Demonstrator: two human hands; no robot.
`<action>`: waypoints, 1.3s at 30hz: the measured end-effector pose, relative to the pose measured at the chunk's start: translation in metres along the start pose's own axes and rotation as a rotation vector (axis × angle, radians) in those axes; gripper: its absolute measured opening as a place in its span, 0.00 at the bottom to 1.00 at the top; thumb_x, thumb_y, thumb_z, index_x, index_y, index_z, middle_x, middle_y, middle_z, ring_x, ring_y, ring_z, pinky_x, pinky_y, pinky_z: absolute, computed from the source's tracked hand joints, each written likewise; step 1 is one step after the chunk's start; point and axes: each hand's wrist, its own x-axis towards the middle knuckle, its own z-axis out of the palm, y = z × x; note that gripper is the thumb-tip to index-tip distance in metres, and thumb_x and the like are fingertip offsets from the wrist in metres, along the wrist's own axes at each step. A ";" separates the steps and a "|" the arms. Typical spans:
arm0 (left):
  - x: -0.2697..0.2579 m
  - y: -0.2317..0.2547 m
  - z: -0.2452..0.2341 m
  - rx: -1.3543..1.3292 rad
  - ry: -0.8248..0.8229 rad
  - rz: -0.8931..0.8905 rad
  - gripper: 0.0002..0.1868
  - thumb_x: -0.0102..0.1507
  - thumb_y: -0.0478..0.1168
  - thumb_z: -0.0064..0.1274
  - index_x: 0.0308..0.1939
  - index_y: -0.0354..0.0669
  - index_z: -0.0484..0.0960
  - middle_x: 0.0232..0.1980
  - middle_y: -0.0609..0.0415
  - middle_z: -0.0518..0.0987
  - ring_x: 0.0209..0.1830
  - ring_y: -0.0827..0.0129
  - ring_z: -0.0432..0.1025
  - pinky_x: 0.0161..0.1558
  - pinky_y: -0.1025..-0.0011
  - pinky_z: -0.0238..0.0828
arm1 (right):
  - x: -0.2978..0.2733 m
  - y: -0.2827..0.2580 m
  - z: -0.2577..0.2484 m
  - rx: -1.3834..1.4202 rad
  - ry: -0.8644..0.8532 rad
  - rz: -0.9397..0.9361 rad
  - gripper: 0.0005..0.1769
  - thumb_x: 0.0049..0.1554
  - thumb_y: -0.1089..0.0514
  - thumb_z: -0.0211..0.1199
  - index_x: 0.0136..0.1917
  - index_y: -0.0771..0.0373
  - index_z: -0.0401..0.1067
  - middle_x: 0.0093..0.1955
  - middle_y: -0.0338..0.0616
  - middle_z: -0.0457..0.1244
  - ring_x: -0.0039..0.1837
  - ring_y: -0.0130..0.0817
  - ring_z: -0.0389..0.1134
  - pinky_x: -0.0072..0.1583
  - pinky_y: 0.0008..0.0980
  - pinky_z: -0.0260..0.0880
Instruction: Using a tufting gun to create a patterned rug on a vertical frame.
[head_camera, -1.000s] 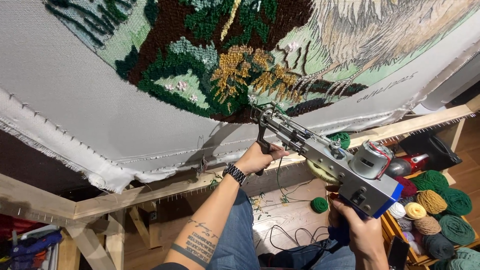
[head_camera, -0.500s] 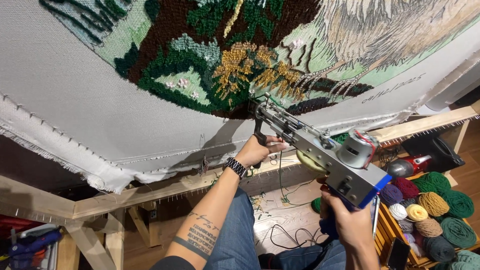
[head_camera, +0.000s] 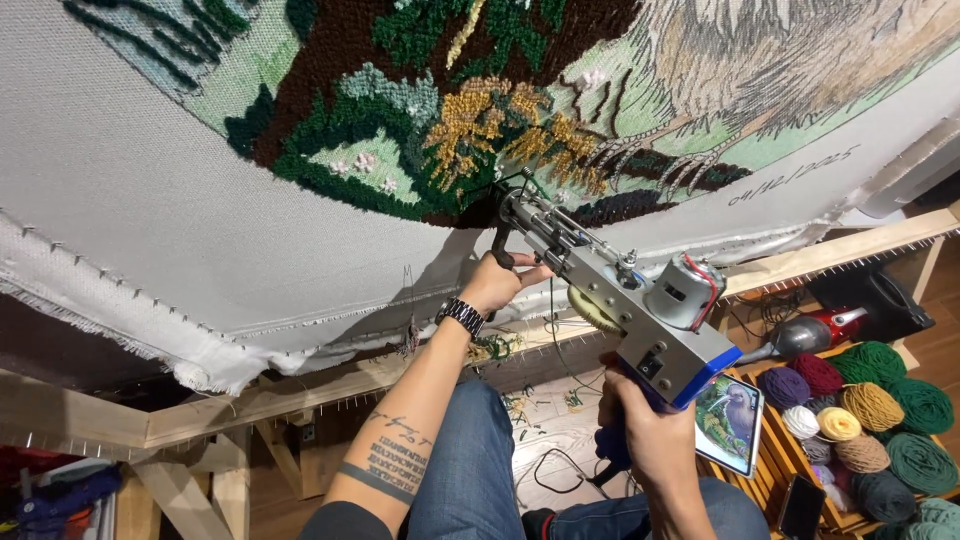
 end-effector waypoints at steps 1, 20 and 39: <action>-0.005 0.004 -0.001 0.000 0.000 0.000 0.39 0.47 0.64 0.66 0.57 0.49 0.86 0.68 0.56 0.81 0.70 0.66 0.72 0.73 0.64 0.66 | 0.001 0.001 0.000 0.000 0.000 0.000 0.08 0.59 0.66 0.64 0.49 0.73 0.78 0.28 0.51 0.61 0.28 0.40 0.61 0.29 0.36 0.60; -0.024 0.031 -0.004 -0.020 0.013 0.036 0.30 0.52 0.57 0.67 0.56 0.52 0.87 0.68 0.59 0.82 0.70 0.68 0.73 0.74 0.67 0.65 | 0.012 0.001 -0.009 0.114 -0.112 -0.127 0.11 0.58 0.68 0.60 0.52 0.78 0.75 0.25 0.50 0.57 0.25 0.40 0.58 0.30 0.35 0.59; -0.052 0.007 0.071 -0.489 -0.383 0.155 0.27 0.63 0.24 0.61 0.27 0.49 0.56 0.29 0.59 0.65 0.63 0.53 0.81 0.40 0.87 0.71 | -0.006 0.056 -0.121 0.155 0.001 -0.198 0.13 0.56 0.71 0.61 0.32 0.71 0.62 0.26 0.51 0.55 0.26 0.41 0.55 0.30 0.37 0.57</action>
